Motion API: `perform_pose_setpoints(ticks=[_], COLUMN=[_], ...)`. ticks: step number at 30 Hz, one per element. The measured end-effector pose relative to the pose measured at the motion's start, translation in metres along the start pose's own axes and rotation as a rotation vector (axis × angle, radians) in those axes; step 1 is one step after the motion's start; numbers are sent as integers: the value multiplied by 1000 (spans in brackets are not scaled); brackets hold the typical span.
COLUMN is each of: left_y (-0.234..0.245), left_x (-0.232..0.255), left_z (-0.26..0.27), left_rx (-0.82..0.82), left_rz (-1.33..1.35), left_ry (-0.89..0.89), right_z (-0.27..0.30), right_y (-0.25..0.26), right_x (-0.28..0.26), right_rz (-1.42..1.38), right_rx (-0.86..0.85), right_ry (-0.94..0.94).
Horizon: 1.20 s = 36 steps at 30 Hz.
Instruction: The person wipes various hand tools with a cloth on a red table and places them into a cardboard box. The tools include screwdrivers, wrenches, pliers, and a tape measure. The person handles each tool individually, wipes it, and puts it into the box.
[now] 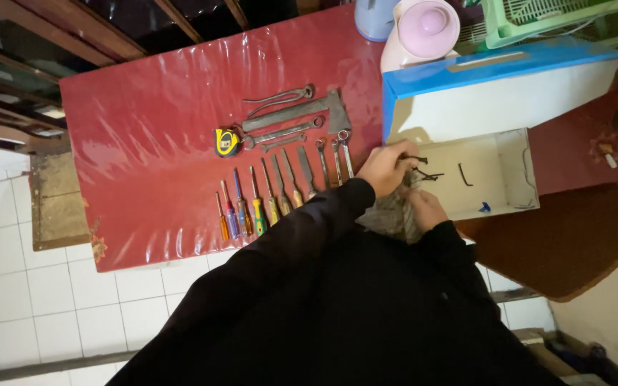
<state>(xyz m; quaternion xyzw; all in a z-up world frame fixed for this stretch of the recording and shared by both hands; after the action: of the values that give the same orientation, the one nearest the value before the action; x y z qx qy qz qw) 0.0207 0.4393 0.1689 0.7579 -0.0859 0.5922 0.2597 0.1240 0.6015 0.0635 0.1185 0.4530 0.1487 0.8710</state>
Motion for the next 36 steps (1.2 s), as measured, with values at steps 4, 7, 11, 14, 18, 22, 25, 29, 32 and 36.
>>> perform_pose_setpoints(ticks=[4, 7, 11, 14, 18, 22, 25, 29, 32, 36], left_y=[14, 21, 52, 75, 108, 140, 160, 183, 198, 215], left_x=[7, -2, 11, 17, 16, -9, -50, -113, -134, -146], left_z=[21, 55, 84, 94, 103, 128, 155, 191, 201, 201], left_rx=[33, -23, -63, -10, 148, 251, 337, 447, 489, 513], left_rz=[46, -16, 21, 36, -46, -82, -125, -191, -221, -256], left_ry=[-39, -49, 156, 229, 181, 199, 304, 565, 676, 760], right_z=[-70, -60, -34, -48, -23, -20, -34, -42, -36, -9], right_y=[3, 1, -8, -27, -51, -83, -103, -122, -136, -156], right_x=[75, 46, -36, -23, -72, -95, -98, -110, -131, -163], right_rz=[-484, -962, -977, -744, -238, -205, -187, -321, -571, -719], right_rx=[55, -37, -39, -93, -206, -358, -401, -379, -405, -414], right_ry=[-62, -242, -209, -144, 16, 89, 77, -38, -172, -364])
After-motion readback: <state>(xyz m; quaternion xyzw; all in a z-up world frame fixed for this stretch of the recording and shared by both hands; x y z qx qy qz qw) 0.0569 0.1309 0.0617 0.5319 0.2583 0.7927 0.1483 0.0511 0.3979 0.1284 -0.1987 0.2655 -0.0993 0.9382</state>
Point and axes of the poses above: each hand's wrist, its own z-axis away from the middle knuckle, its own y-axis out of the back of the hand, x = y × z, the point moved 3 cm from there along -z, towards the middle knuckle, and after that the axes turned 5 degrees about z, right-handed, at the moved point
